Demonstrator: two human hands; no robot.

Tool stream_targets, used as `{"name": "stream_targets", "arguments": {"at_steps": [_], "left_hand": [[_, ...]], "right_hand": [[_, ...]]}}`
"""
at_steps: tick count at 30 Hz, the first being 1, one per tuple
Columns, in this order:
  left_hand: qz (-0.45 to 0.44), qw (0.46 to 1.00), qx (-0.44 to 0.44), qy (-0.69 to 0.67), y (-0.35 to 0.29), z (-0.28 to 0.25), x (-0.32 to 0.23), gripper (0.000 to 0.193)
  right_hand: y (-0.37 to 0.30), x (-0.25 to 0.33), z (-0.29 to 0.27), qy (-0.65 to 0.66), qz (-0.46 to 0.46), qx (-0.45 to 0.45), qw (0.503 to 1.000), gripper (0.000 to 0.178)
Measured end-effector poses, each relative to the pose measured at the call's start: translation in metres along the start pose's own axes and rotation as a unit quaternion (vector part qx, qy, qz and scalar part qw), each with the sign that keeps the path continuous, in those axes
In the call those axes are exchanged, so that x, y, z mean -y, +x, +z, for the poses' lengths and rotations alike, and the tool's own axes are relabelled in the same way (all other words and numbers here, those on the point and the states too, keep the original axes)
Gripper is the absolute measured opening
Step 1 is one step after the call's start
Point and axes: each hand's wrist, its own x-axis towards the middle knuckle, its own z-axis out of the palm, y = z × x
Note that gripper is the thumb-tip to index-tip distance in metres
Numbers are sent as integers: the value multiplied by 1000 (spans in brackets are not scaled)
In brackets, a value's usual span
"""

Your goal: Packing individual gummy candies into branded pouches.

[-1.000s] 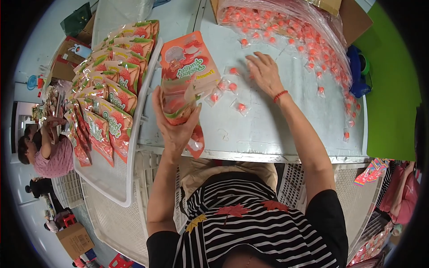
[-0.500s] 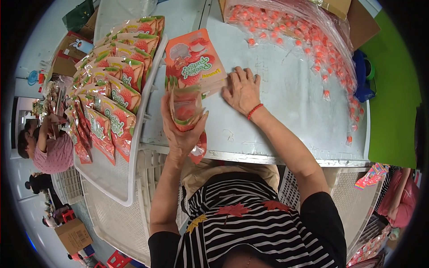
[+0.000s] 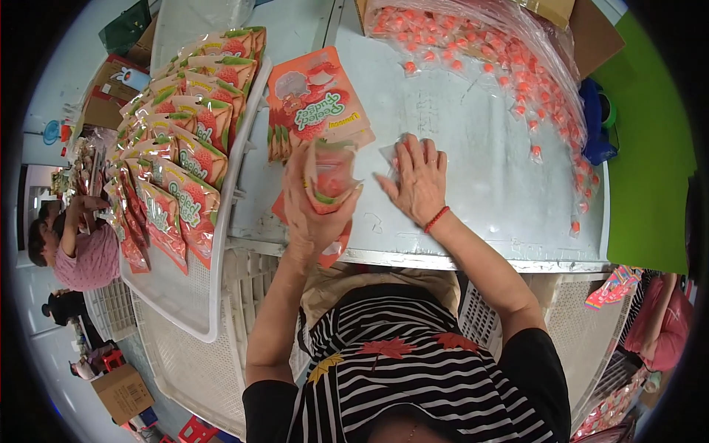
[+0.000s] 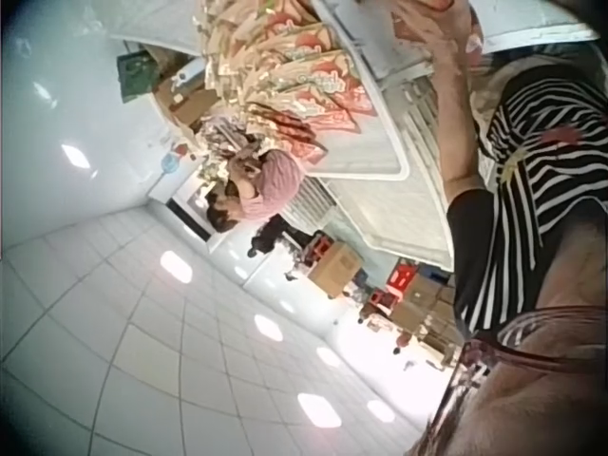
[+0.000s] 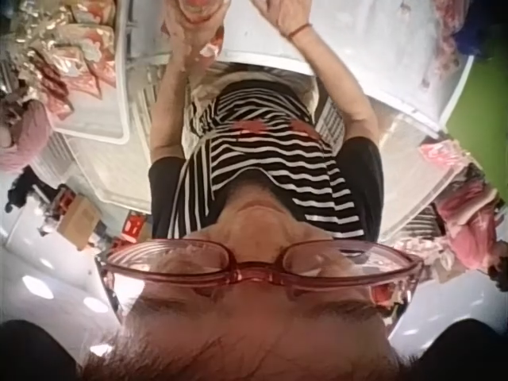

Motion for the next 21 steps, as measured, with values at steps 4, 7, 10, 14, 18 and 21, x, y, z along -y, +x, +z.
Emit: {"name": "stream_targets", "arguments": {"at_steps": [4, 7, 10, 14, 18, 21], "left_hand": [[34, 998, 31, 37, 8, 10, -14, 93], [70, 997, 21, 30, 16, 23, -16, 95], [87, 994, 34, 60, 19, 25, -11, 97], [95, 989, 78, 78, 17, 18, -6, 96], [120, 980, 125, 93, 16, 26, -11, 96], [104, 983, 144, 50, 13, 34, -17, 96]], "right_hand": [[25, -28, 10, 39, -21, -45, 998, 19], [35, -47, 13, 89, -31, -61, 994, 14], [47, -37, -24, 240, 45, -14, 970, 13], [64, -16, -98, 166, -155, 29, 973, 12], [68, -6, -114, 61, -260, 94, 959, 10], [70, 0, -122, 51, -245, 136, 959, 14]]}}
